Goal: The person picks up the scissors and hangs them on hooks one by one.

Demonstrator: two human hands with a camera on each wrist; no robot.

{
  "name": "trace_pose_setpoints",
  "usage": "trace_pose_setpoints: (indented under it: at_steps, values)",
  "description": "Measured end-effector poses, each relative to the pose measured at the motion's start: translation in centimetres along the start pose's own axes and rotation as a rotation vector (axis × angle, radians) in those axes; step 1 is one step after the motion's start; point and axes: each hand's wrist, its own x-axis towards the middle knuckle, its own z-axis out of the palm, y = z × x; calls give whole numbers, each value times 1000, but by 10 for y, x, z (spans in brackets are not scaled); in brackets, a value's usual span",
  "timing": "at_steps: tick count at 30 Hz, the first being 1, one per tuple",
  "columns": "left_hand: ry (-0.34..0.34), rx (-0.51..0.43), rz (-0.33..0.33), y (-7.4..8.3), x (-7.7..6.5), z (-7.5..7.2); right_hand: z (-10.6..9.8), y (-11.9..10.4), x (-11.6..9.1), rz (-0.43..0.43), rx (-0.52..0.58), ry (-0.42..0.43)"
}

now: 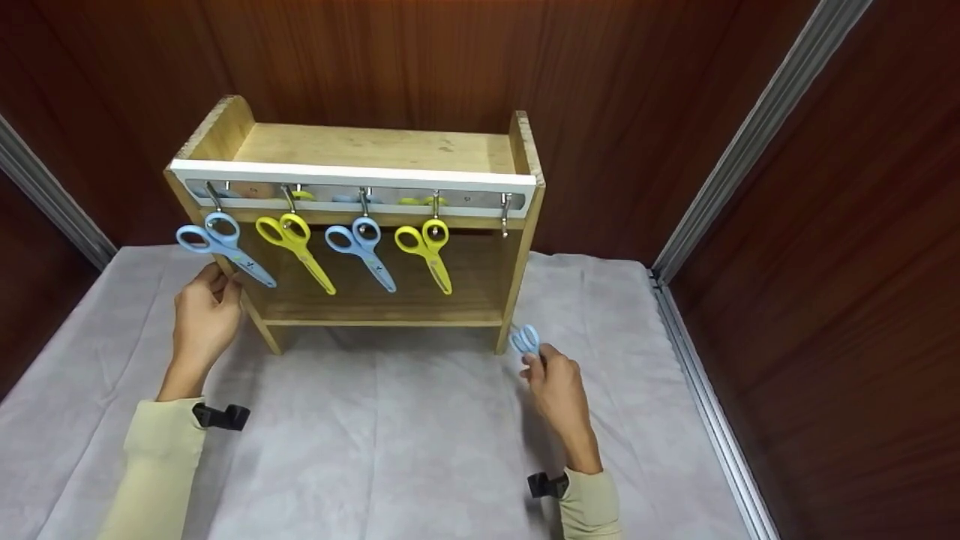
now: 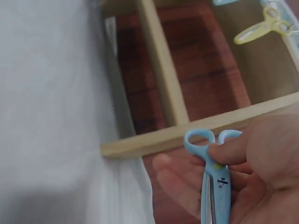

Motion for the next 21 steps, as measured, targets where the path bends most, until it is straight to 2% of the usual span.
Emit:
trace_pose_setpoints:
  at_steps: [4, 10, 15, 21]
  values:
    - [2, -2, 6, -1, 0, 1, 2, -13, 4, 40, 244, -28]
    - [2, -5, 8, -1, 0, 0, -2, -33, 9, -14, 498, -40]
    - [-2, -5, 2, -1, 0, 0, -8, -47, 14, -53, 608, -24]
    - [5, 9, 11, -2, 0, 0, -13, -65, 20, -86, 684, 10]
